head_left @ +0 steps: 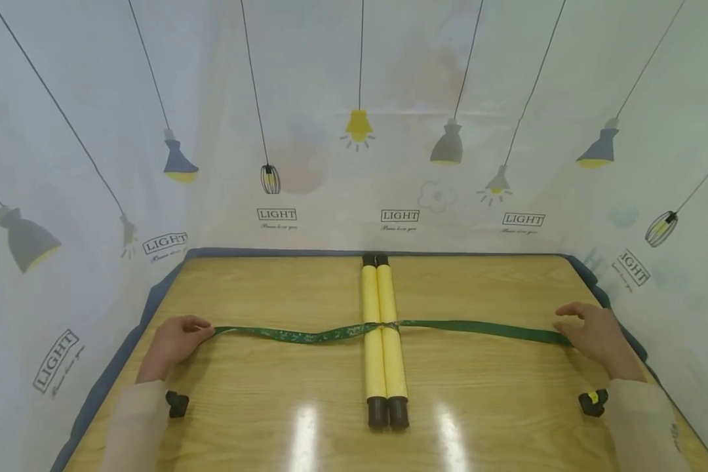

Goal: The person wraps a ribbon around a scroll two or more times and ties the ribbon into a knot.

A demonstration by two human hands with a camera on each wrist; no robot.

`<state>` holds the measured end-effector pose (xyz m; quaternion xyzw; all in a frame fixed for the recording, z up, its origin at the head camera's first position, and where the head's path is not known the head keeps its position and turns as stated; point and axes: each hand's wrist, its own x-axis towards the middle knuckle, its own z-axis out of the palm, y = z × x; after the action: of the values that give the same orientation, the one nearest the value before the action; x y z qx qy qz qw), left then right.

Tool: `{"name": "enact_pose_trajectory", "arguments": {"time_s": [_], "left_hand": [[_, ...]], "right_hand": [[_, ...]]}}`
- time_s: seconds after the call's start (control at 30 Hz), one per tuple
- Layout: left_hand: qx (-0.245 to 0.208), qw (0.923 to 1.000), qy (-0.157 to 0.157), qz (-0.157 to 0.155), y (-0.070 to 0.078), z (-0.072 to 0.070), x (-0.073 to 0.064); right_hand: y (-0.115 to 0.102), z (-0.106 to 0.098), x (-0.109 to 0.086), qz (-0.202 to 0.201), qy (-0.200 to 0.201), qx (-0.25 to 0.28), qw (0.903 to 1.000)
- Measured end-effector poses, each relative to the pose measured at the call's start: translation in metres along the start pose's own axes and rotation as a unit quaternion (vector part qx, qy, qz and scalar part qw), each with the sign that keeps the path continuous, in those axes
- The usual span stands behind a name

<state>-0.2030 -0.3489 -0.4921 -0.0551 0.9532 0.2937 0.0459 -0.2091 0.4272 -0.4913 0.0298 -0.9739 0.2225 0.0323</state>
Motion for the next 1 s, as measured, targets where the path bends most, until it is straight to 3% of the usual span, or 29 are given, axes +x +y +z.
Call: {"name": "enact_pose_trajectory", "arguments": {"time_s": [0.1,0.2,0.3,0.4,0.5,0.7,0.8,1.0], "left_hand": [[0.008,0.9992,0.034,0.02,0.015,0.003,-0.003],[0.012,0.996,0.072,0.05,0.035,0.008,-0.004],[0.009,0.9941,0.082,0.069,0.06,0.015,-0.004],[-0.008,0.9963,0.052,0.068,0.086,0.028,-0.002],[-0.029,0.9976,-0.003,0.063,0.111,0.047,-0.002],[-0.035,0.9932,-0.085,0.071,0.154,0.09,-0.004],[-0.017,0.9932,-0.096,0.063,0.169,0.106,-0.004],[0.035,0.9942,-0.087,0.052,0.184,0.126,-0.002]], "right_hand": [[-0.003,-0.002,-0.004,0.002,0.017,-0.004,0.9998],[-0.011,-0.008,-0.006,0.018,0.006,-0.006,0.9998],[-0.021,-0.011,-0.006,0.033,-0.011,-0.014,0.9993],[-0.032,-0.009,-0.003,0.043,-0.037,-0.021,0.9982],[-0.042,-0.002,-0.001,0.054,-0.066,-0.022,0.9962],[-0.052,0.006,0.002,0.125,-0.108,-0.027,0.9859],[-0.05,0.008,0.001,0.175,-0.113,-0.035,0.9775],[-0.043,0.012,0.002,0.259,-0.11,-0.066,0.9574]]}}
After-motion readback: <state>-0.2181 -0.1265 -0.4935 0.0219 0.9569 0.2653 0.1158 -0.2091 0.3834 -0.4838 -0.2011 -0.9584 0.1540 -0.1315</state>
